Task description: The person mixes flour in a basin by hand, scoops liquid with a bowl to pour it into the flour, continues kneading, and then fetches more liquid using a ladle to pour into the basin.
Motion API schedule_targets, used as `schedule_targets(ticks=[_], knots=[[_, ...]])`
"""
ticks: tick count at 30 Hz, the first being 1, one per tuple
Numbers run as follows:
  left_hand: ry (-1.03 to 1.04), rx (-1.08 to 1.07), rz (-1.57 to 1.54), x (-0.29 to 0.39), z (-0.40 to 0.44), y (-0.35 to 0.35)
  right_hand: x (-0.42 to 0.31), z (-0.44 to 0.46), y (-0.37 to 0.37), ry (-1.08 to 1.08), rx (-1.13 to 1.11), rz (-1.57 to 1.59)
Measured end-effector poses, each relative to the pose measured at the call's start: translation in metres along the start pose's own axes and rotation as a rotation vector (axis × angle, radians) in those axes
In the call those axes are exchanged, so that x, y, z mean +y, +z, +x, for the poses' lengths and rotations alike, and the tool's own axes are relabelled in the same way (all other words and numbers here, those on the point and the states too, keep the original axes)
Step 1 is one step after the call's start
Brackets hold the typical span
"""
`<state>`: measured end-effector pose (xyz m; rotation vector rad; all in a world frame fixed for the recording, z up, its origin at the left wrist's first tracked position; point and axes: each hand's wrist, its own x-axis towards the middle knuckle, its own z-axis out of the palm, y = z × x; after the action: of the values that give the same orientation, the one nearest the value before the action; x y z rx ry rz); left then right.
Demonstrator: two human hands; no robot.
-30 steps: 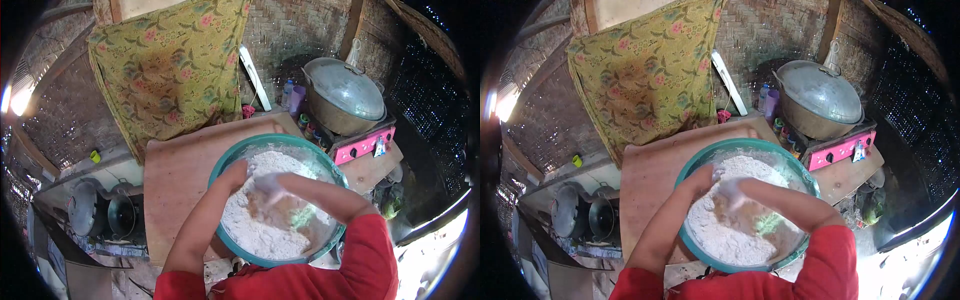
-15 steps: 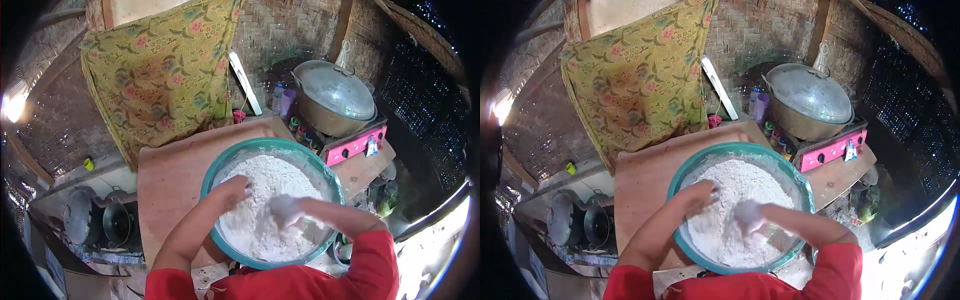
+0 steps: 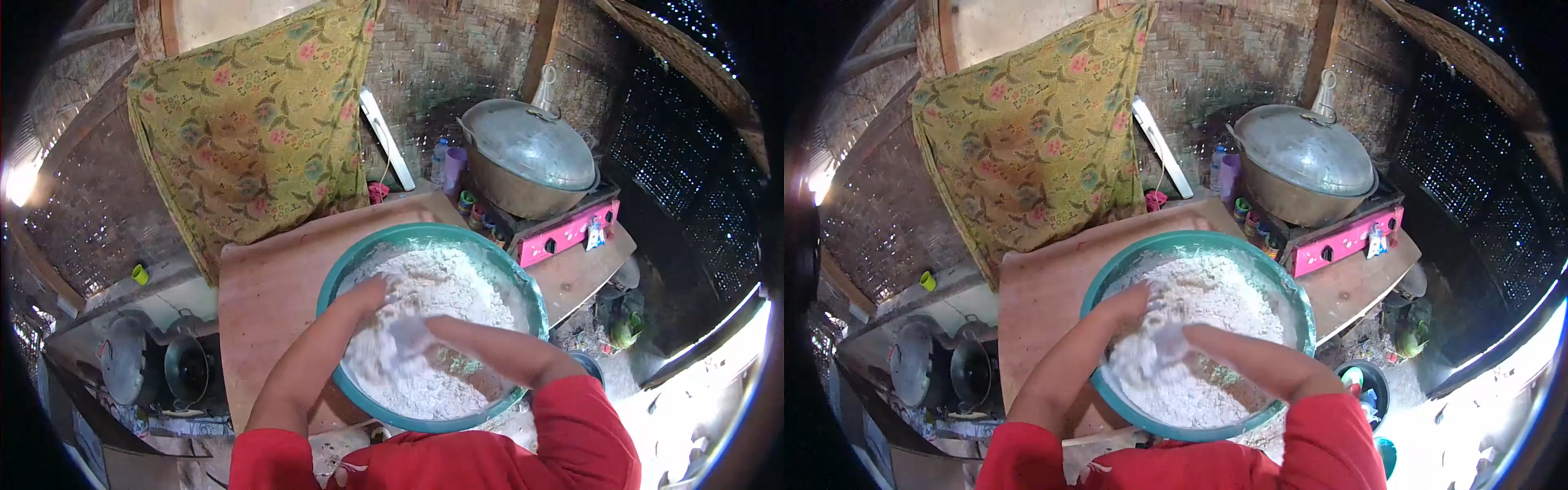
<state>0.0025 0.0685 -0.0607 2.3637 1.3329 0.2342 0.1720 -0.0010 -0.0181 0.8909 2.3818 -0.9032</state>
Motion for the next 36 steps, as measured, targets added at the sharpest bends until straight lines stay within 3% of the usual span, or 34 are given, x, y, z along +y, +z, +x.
schedule_targets(ticks=[3, 5, 6, 7, 8, 10, 13, 15, 17, 19, 21, 23, 25, 27, 28, 31, 36], knots=[[0.112, 0.039, -0.011, -0.004, 0.003, 0.012, -0.019, -0.067, 0.005, -0.17, 0.046, -0.279], [0.178, 0.066, -0.163, 0.01, -0.004, 0.0, 0.005, -0.103, -0.004, -0.329, 0.152, -0.053], [0.184, 0.092, -0.099, 0.011, -0.001, -0.001, 0.019, -0.115, -0.03, -0.33, 0.046, 0.214], [0.182, 0.094, -0.103, 0.01, 0.002, -0.002, 0.041, -0.121, -0.052, -0.288, 0.143, 0.242], [0.154, 0.119, -0.077, 0.006, 0.007, -0.004, 0.042, -0.135, -0.08, -0.066, 0.219, 0.181], [0.126, 0.148, -0.045, 0.002, 0.013, -0.008, 0.105, -0.098, -0.091, 0.063, 0.194, 0.061], [0.024, 0.19, -0.08, -0.017, 0.023, -0.002, 0.136, -0.016, -0.092, 0.118, 0.17, -0.028], [0.022, 0.311, -0.182, -0.043, 0.045, 0.023, 0.118, 0.035, -0.084, 0.102, 0.148, -0.039], [0.023, 0.259, -0.141, -0.021, 0.028, -0.002, 0.085, 0.06, -0.072, 0.059, 0.109, -0.04], [0.032, 0.2, -0.105, -0.007, 0.012, -0.009, 0.044, 0.047, -0.06, -0.028, 0.056, -0.061], [0.212, 0.192, -0.159, -0.005, 0.0, -0.005, -0.002, -0.003, -0.054, -0.075, -0.004, -0.108], [0.127, 0.153, -0.128, 0.012, -0.012, -0.013, -0.044, -0.063, -0.056, 0.18, -0.105, -0.109], [0.154, 0.08, -0.159, 0.004, -0.005, -0.006, 0.01, -0.075, -0.013, -0.282, 0.411, -0.279], [0.142, 0.108, -0.233, 0.011, -0.005, -0.017, 0.044, -0.099, -0.033, -0.323, 0.317, 0.113], [0.147, 0.16, -0.19, 0.005, 0.002, -0.014, 0.06, -0.108, -0.043, -0.257, 0.282, 0.214], [0.154, 0.224, -0.17, 0.002, 0.009, -0.021, 0.128, -0.089, -0.046, 0.074, 0.195, 0.109], [0.07, 0.188, -0.166, 0.012, -0.001, -0.026, 0.152, 0.006, -0.037, 0.188, 0.154, 0.14]])
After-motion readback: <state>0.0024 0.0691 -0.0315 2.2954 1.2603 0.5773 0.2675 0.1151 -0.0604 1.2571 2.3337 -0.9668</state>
